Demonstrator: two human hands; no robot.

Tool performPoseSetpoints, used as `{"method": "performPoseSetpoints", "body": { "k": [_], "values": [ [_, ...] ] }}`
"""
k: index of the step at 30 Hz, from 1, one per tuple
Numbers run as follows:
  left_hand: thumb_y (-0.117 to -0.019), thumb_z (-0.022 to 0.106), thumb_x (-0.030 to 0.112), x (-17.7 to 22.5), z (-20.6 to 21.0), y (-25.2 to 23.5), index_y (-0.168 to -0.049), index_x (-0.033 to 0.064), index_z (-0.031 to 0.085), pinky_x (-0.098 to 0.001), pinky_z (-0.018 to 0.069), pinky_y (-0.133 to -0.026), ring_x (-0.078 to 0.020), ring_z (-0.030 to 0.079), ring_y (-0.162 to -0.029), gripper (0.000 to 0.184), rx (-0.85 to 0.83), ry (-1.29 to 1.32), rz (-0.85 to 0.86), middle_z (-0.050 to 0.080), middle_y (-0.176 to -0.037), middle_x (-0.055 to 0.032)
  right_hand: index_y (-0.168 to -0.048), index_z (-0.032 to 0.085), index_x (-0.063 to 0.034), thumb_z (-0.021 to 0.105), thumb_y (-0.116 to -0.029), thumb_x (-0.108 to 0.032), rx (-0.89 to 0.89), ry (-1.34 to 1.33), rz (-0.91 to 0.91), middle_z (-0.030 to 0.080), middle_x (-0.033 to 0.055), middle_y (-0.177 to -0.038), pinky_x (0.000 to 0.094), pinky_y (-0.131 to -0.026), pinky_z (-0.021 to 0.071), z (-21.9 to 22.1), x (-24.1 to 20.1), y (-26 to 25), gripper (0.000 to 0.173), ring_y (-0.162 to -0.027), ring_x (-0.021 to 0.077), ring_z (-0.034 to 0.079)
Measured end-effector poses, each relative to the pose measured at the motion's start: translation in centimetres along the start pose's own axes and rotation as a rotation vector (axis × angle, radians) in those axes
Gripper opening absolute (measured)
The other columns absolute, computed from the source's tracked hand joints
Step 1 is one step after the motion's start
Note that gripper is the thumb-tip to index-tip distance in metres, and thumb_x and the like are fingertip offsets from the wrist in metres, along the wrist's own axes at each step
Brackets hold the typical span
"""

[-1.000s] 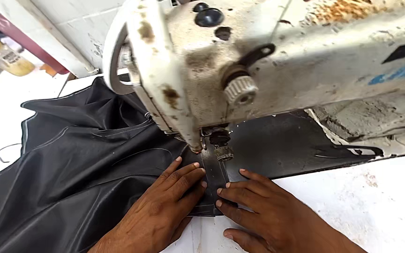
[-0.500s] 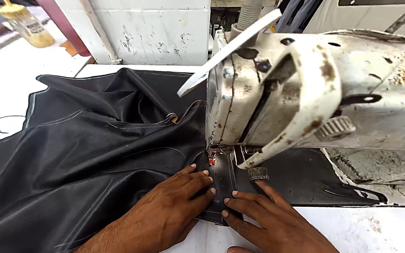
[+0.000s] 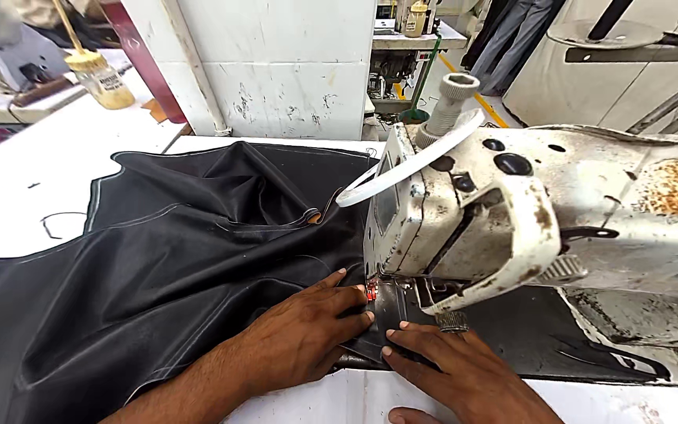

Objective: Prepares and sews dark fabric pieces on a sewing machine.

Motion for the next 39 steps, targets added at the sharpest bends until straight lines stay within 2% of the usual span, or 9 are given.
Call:
{"method": "performPoseSetpoints", "body": {
  "k": [7, 9, 14, 17, 23, 39],
  "values": [
    [-0.1026, 0.050, 0.022, -0.3, -0.2, -0.5, -0.132, 0.0152, 0.067, -0.0392, 0.0339, -0.123, -0.0178, 0.053, -0.138, 0.035, -0.022, -0.098, 0.004, 0.064, -0.136, -0.0069, -0.137, 0.067, -0.0258, 0.049, -0.0990, -0.066, 0.082, 0.032, 0.015, 0.061, -0.0018, -0.145, 0.0522, -0.120, 0.0335, 0.4, 0.7, -0.2, 0.058, -0.138, 0.0180, 0.053],
    [-0.1033, 0.049, 0.021, 0.5, -0.2, -0.2, -0.133, 0.0119, 0.066, -0.0402, 0.0339, -0.123, -0.0186, 0.053, -0.138, 0.036, -0.028, -0.132, 0.038, 0.064, -0.137, -0.0075, -0.135, 0.067, -0.0257, 0.048, -0.0999, -0.065, 0.138, 0.050, -0.014, 0.062, -0.0025, -0.143, 0.0493, -0.119, 0.0349, 0.5, 0.6, 0.0, 0.056, -0.138, 0.0165, 0.053],
    [-0.1074, 0.048, 0.013, 2.7, -0.4, 1.5, -0.119, 0.0062, 0.071, -0.0387, 0.0457, -0.116, -0.0221, 0.061, -0.130, 0.027, 0.029, 0.017, 0.135, 0.070, -0.127, -0.0078, -0.131, 0.069, -0.0225, 0.047, -0.1032, -0.059, 0.224, 0.078, -0.080, 0.064, -0.0020, -0.139, 0.0488, -0.119, 0.0363, 0.4, 0.0, 0.6, 0.051, -0.134, 0.0143, 0.056],
    [-0.1063, 0.050, 0.013, 2.3, -0.5, 2.3, -0.117, 0.0080, 0.071, -0.0372, 0.0468, -0.115, -0.0202, 0.061, -0.130, 0.024, 0.077, 0.066, 0.142, 0.071, -0.128, -0.0055, -0.128, 0.071, -0.0199, 0.048, -0.1042, -0.056, 0.242, 0.067, -0.084, 0.067, -0.0008, -0.136, 0.0505, -0.120, 0.0356, 0.2, -0.1, 0.7, 0.049, -0.131, 0.0148, 0.059],
    [-0.1072, 0.050, 0.018, 1.5, -0.7, 2.2, -0.109, 0.0114, 0.071, -0.0330, 0.0493, -0.112, -0.0157, 0.062, -0.127, 0.022, 0.119, 0.102, 0.048, 0.072, -0.125, -0.0020, -0.128, 0.071, -0.0190, 0.047, -0.1048, -0.055, 0.244, 0.074, -0.075, 0.068, 0.0000, -0.135, 0.0510, -0.120, 0.0360, 0.2, -0.3, 0.7, 0.049, -0.131, 0.0159, 0.060],
    [-0.1052, 0.054, 0.016, 2.2, -0.4, 2.0, -0.112, 0.0131, 0.073, -0.0335, 0.0503, -0.109, -0.0173, 0.063, -0.126, 0.021, 0.133, 0.046, 0.075, 0.072, -0.124, -0.0018, -0.128, 0.072, -0.0184, 0.044, -0.1049, -0.058, 0.243, 0.080, -0.080, 0.067, 0.0016, -0.135, 0.0509, -0.119, 0.0371, 0.4, -0.3, 0.6, 0.053, -0.130, 0.0173, 0.060]
  ]
}}
Point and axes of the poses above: each hand's wrist, its own y-axis away from the middle knuckle, its own z-axis out of the palm, x = y × z, the point moved 8 cm from there along -y, towards the middle knuckle
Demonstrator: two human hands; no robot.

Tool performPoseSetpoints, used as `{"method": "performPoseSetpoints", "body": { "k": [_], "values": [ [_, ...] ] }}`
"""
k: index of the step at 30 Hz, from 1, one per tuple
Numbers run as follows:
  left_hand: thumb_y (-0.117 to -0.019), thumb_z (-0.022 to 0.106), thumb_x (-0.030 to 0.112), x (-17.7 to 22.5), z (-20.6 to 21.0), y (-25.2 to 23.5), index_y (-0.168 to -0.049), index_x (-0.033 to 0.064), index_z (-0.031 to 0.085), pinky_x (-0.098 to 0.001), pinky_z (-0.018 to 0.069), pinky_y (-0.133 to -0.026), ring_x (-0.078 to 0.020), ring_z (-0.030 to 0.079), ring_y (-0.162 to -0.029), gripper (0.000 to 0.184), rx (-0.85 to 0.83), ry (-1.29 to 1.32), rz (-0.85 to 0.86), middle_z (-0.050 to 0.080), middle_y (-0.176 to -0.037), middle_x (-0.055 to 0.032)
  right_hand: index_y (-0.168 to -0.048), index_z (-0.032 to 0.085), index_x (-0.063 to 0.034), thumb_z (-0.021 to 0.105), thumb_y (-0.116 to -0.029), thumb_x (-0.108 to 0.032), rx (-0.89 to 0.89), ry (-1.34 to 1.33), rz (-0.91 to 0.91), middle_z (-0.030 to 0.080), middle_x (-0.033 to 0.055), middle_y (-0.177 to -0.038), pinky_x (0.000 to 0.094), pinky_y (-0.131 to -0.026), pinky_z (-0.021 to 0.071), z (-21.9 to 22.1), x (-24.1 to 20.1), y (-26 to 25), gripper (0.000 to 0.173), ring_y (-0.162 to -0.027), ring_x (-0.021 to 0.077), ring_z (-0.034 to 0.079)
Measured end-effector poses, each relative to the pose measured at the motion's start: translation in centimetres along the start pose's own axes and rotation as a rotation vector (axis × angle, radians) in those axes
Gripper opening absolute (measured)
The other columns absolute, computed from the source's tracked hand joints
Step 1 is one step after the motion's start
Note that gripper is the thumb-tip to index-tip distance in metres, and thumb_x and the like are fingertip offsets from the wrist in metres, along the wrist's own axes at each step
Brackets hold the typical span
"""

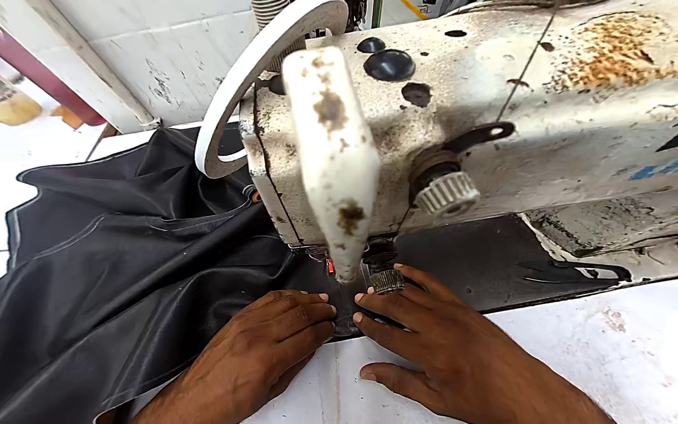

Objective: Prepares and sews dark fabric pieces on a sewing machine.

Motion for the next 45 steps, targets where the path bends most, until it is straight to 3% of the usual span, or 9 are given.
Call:
{"method": "performPoseSetpoints", "body": {
  "k": [5, 8, 13, 18, 27, 35, 42, 45],
  "values": [
    [-0.1054, 0.053, 0.015, 0.2, 0.2, -0.1, -0.120, 0.0147, 0.074, -0.0324, 0.0503, -0.108, -0.0169, 0.062, -0.126, 0.026, -0.018, -0.021, -0.009, 0.072, -0.125, -0.0013, -0.128, 0.071, -0.0188, 0.047, -0.1033, -0.059, 0.010, -0.021, 0.015, 0.068, 0.0011, -0.135, 0.0499, -0.119, 0.0375, -0.1, 0.1, 0.0, 0.053, -0.130, 0.0160, 0.060],
    [-0.1053, 0.052, 0.016, 0.3, 0.3, -0.3, -0.121, 0.0149, 0.074, -0.0325, 0.0505, -0.107, -0.0167, 0.062, -0.125, 0.026, -0.019, -0.037, -0.017, 0.072, -0.124, -0.0011, -0.137, 0.065, -0.0235, 0.045, -0.1013, -0.064, -0.020, -0.017, 0.035, 0.067, 0.0008, -0.135, 0.0509, -0.119, 0.0364, 0.0, -0.1, -0.2, 0.058, -0.130, 0.0156, 0.060],
    [-0.1056, 0.051, 0.014, 0.6, 0.6, -0.4, -0.121, 0.0103, 0.072, -0.0399, 0.0435, -0.119, -0.0203, 0.058, -0.134, 0.027, -0.043, -0.021, -0.002, 0.068, -0.132, -0.0046, -0.137, 0.066, -0.0263, 0.044, -0.0985, -0.070, -0.042, 0.007, 0.040, 0.066, 0.0016, -0.135, 0.0543, -0.117, 0.0357, 0.2, 0.0, -0.2, 0.062, -0.130, 0.0180, 0.059],
    [-0.1064, 0.050, 0.016, 0.3, 0.5, -0.5, -0.120, 0.0110, 0.073, -0.0340, 0.0473, -0.114, -0.0185, 0.060, -0.131, 0.027, -0.066, -0.014, -0.003, 0.070, -0.129, -0.0032, -0.137, 0.065, -0.0285, 0.043, -0.0973, -0.073, -0.062, 0.021, 0.038, 0.066, 0.0000, -0.135, 0.0553, -0.118, 0.0339, 0.2, 0.2, -0.4, 0.064, -0.128, 0.0163, 0.059],
    [-0.1070, 0.050, 0.018, -0.9, 0.4, -1.0, -0.122, 0.0125, 0.073, -0.0318, 0.0450, -0.116, -0.0153, 0.058, -0.133, 0.027, -0.082, -0.005, -0.023, 0.069, -0.130, -0.0012, -0.141, 0.063, -0.0311, 0.039, -0.0937, -0.079, -0.080, 0.058, 0.067, 0.063, -0.0012, -0.140, 0.0597, -0.117, 0.0329, 0.5, 0.7, -0.9, 0.071, -0.133, 0.0179, 0.057],
    [-0.1063, 0.051, 0.017, -2.2, 0.0, -2.0, -0.120, 0.0142, 0.074, -0.0297, 0.0452, -0.114, -0.0120, 0.060, -0.128, 0.027, -0.067, -0.061, -0.013, 0.070, -0.126, 0.0000, -0.145, 0.058, -0.0361, 0.033, -0.0875, -0.088, -0.143, 0.103, 0.159, 0.059, -0.0013, -0.147, 0.0608, -0.117, 0.0350, 1.0, 1.8, -1.6, 0.082, -0.137, 0.0213, 0.054],
    [-0.1050, 0.052, 0.016, -2.9, -0.4, -2.5, -0.118, 0.0133, 0.075, -0.0282, 0.0443, -0.114, -0.0118, 0.062, -0.126, 0.027, -0.048, -0.110, 0.036, 0.072, -0.121, -0.0003, -0.145, 0.058, -0.0386, 0.033, -0.0869, -0.089, -0.148, 0.141, 0.179, 0.062, -0.0031, -0.142, 0.0586, -0.118, 0.0339, 0.9, 2.6, -2.6, 0.081, -0.136, 0.0170, 0.055],
    [-0.1042, 0.054, 0.016, -2.9, -0.5, -2.4, -0.115, 0.0139, 0.076, -0.0252, 0.0476, -0.109, -0.0098, 0.063, -0.123, 0.025, -0.022, -0.074, 0.050, 0.073, -0.118, 0.0004, -0.143, 0.061, -0.0372, 0.033, -0.0882, -0.087, -0.131, 0.146, 0.157, 0.064, -0.0032, -0.140, 0.0578, -0.119, 0.0327, 0.9, 2.6, -2.6, 0.079, -0.137, 0.0176, 0.053]
  ]
}}
Point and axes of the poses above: each hand's wrist, its own y-axis away from the middle knuckle, its own z-axis out of the palm, x = y × z, the point moved 8 cm from there along -y, towards the middle knuckle
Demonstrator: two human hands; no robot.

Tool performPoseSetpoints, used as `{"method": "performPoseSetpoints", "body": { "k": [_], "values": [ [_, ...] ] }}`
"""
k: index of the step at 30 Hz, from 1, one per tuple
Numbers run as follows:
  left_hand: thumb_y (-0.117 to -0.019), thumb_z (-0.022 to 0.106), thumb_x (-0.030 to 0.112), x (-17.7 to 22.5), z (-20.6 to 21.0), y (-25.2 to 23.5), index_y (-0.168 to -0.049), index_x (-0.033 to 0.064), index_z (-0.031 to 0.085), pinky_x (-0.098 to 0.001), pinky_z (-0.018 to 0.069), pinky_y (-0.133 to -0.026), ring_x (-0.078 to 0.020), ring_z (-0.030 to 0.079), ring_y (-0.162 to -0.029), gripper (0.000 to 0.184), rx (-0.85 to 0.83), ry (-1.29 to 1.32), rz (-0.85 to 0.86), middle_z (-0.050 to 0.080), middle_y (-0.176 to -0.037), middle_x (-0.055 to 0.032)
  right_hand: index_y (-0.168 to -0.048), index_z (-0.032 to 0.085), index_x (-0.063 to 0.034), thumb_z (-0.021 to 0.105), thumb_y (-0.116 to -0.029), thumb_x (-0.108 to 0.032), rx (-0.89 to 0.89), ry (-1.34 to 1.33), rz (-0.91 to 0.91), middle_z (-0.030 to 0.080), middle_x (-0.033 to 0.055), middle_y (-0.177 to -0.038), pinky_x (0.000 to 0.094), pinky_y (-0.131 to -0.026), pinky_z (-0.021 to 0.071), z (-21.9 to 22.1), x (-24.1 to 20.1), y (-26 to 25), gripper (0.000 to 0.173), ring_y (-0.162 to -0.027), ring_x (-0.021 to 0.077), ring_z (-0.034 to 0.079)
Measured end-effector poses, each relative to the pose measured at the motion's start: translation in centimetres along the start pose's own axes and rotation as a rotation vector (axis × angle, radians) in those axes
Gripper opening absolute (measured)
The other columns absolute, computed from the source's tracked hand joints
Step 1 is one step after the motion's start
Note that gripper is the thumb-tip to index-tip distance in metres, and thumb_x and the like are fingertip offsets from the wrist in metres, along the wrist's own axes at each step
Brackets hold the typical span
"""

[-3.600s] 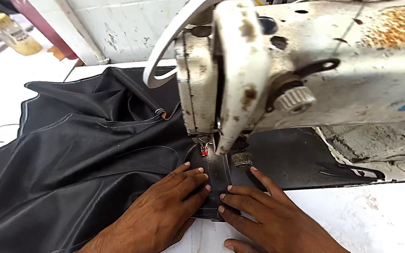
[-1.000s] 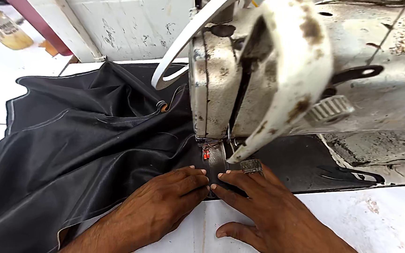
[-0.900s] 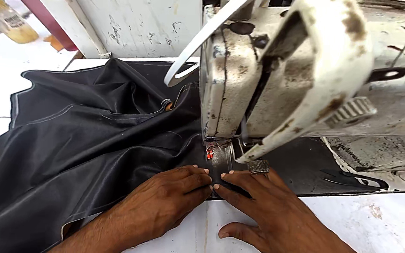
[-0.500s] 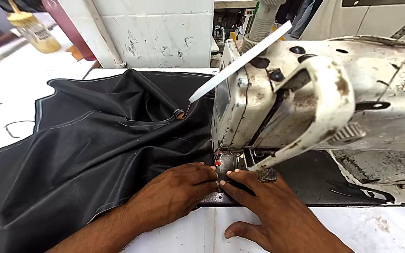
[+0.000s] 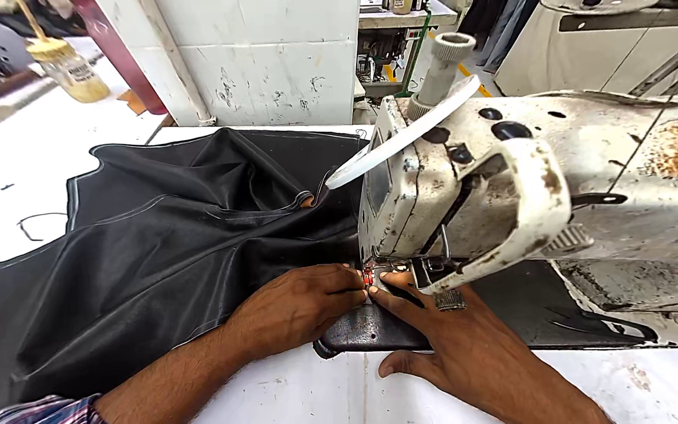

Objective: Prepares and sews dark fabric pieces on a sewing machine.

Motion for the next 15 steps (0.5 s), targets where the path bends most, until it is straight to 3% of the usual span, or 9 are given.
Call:
{"method": "performPoseSetpoints", "body": {
  "k": [3, 7, 15],
  "values": [
    [-0.1036, 0.055, 0.015, 0.3, -0.3, 0.0, -0.113, 0.0129, 0.077, -0.0244, 0.0493, -0.107, -0.0094, 0.063, -0.122, 0.024, 0.003, 0.025, 0.018, 0.073, -0.117, 0.0000, -0.140, 0.064, -0.0302, 0.035, -0.0927, -0.082, 0.072, 0.002, -0.044, 0.066, 0.0002, -0.134, 0.0547, -0.120, 0.0326, -0.1, -0.3, 0.2, 0.076, -0.134, 0.0185, 0.056],
    [-0.1027, 0.055, 0.014, 0.3, -0.3, -0.1, -0.112, 0.0127, 0.077, -0.0252, 0.0500, -0.107, -0.0099, 0.064, -0.121, 0.024, -0.004, 0.028, 0.013, 0.073, -0.118, -0.0003, -0.126, 0.071, -0.0180, 0.043, -0.1008, -0.067, 0.178, -0.067, -0.057, 0.070, 0.0015, -0.126, 0.0455, -0.119, 0.0385, -1.0, -0.4, 0.5, 0.062, -0.130, 0.0154, 0.059],
    [-0.1034, 0.055, 0.014, 0.1, -0.1, 0.2, -0.115, 0.0121, 0.077, -0.0268, 0.0491, -0.109, -0.0113, 0.063, -0.124, 0.025, -0.008, 0.034, 0.006, 0.072, -0.121, -0.0023, -0.132, 0.070, -0.0239, 0.042, -0.0983, -0.072, 0.136, -0.063, -0.059, 0.066, 0.0022, -0.132, 0.0483, -0.119, 0.0362, -0.6, -0.5, 0.4, 0.065, -0.133, 0.0179, 0.056]
  ]
}}
Point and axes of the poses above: each hand's wrist, its own y-axis away from the middle knuckle, its own z-axis out of the palm, x = y × z, the point moved 8 cm from there along -y, towards the middle knuckle
